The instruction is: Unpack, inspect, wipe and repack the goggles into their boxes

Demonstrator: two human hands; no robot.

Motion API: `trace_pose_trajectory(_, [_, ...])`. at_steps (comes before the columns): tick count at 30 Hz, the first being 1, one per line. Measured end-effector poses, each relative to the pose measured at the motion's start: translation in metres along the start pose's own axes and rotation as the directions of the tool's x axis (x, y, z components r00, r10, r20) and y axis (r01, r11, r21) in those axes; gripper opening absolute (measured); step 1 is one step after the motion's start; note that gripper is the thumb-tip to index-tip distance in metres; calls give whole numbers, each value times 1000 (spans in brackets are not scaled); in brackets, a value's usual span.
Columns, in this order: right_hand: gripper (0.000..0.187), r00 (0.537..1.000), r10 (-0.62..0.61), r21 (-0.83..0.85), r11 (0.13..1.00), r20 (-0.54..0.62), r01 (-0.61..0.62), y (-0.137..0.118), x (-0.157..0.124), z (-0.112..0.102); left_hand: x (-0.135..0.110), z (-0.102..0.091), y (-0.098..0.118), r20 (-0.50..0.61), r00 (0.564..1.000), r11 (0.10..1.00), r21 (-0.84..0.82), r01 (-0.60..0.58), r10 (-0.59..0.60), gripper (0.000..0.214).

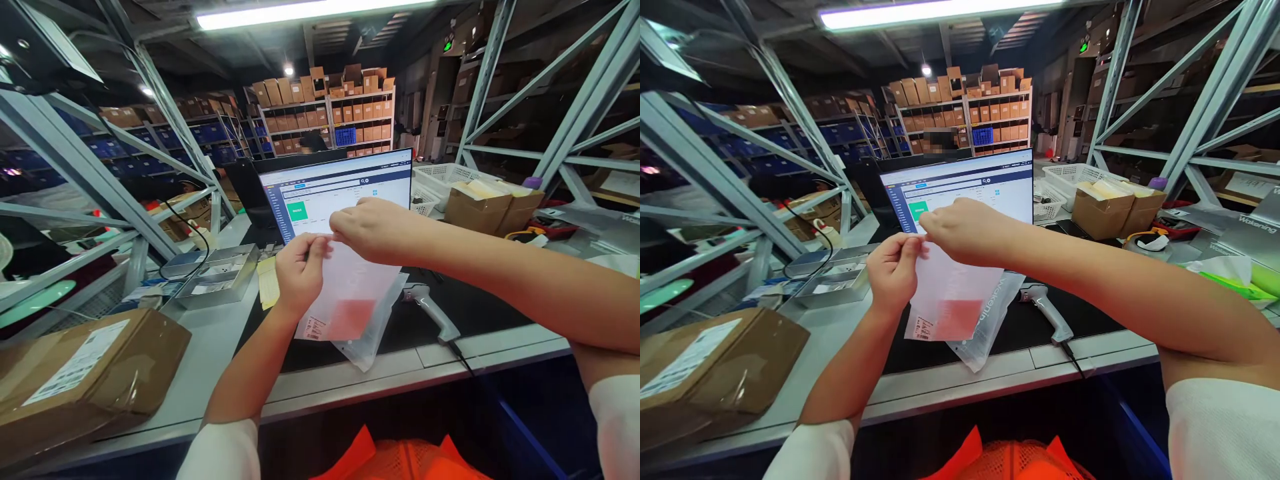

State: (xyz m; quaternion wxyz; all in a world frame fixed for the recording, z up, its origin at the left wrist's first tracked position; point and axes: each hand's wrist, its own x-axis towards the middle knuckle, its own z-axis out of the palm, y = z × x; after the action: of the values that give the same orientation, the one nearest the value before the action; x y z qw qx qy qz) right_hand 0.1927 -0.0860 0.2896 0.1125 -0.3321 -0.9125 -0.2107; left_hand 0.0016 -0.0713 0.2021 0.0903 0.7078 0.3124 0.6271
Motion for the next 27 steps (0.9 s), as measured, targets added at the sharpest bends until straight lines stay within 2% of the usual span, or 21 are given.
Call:
trace_pose_trajectory(2, [27, 998, 56, -5, 998, 23, -56, 5, -12, 0, 2, -6, -4, -163, 987, 1000, 18, 3, 0, 32])
trace_pose_trajectory(4, [25, 989, 146, 41, 988, 38, -147, 14, -31, 0, 5, -12, -10, -278, 960, 1000, -12, 13, -15, 32])
trace_pose_trajectory(6, [25, 973, 233, 157, 960, 8, -231, 24, -54, 2, 9, -13, -14, -310, 950, 997, -74, 6, -28, 32])
trace_pose_trajectory(8, [32, 948, 311, 371, 890, -64, -267, 29, -76, 14, 12, -8, -13, -305, 952, 992, -122, -15, -23, 34])
trace_pose_trajectory(10, [52, 923, 369, 631, 743, -111, -221, 26, -95, 38, 15, 4, -6, -321, 947, 988, -146, -42, -7, 36])
trace_pose_trajectory(12, [75, 919, 382, 830, 540, -92, -141, 13, -106, 72, 19, 19, 5, -328, 945, 978, -198, -67, -2, 35])
trace_pose_trajectory(13, [78, 922, 381, 887, 447, -68, -119, 2, -109, 91, 22, 28, 11, -320, 947, 970, -230, -74, -4, 33])
trace_pose_trajectory(15, [68, 910, 415, 942, 311, -14, -127, -23, -111, 127, 28, 43, 21, -294, 956, 956, -284, -72, -15, 28])
trace_pose_trajectory(17, [54, 843, 537, 975, 189, -4, -116, -48, -110, 155, 34, 58, 25, -290, 957, 952, -300, -68, -23, 24])
trace_pose_trajectory(20, [49, 694, 719, 999, 9, 24, -43, -71, -116, 173, 35, 78, 14, -248, 966, 945, -326, -19, -66, 23])
trace_pose_trajectory(21, [50, 651, 757, 999, -44, 52, -29, -74, -122, 174, 32, 84, 5, -189, 977, 932, -363, 24, -99, 24])
trace_pose_trajectory(23, [53, 582, 802, 989, -147, 136, -29, -73, -141, 171, 17, 92, -18, 28, 982, 875, -449, 180, -187, 38])
trace_pose_trajectory(25, [55, 508, 831, 968, -248, 227, -27, -68, -170, 165, -8, 95, -49, 232, 931, 817, -449, 361, -284, 53])
trace_pose_trajectory(26, [55, 457, 851, 957, -289, 258, -3, -64, -186, 163, -23, 94, -66, 334, 880, 816, -362, 451, -338, 59])
trace_pose_trajectory(27, [55, 392, 877, 949, -315, 276, 35, -61, -204, 160, -40, 92, -82, 415, 811, 816, -226, 531, -413, 62])
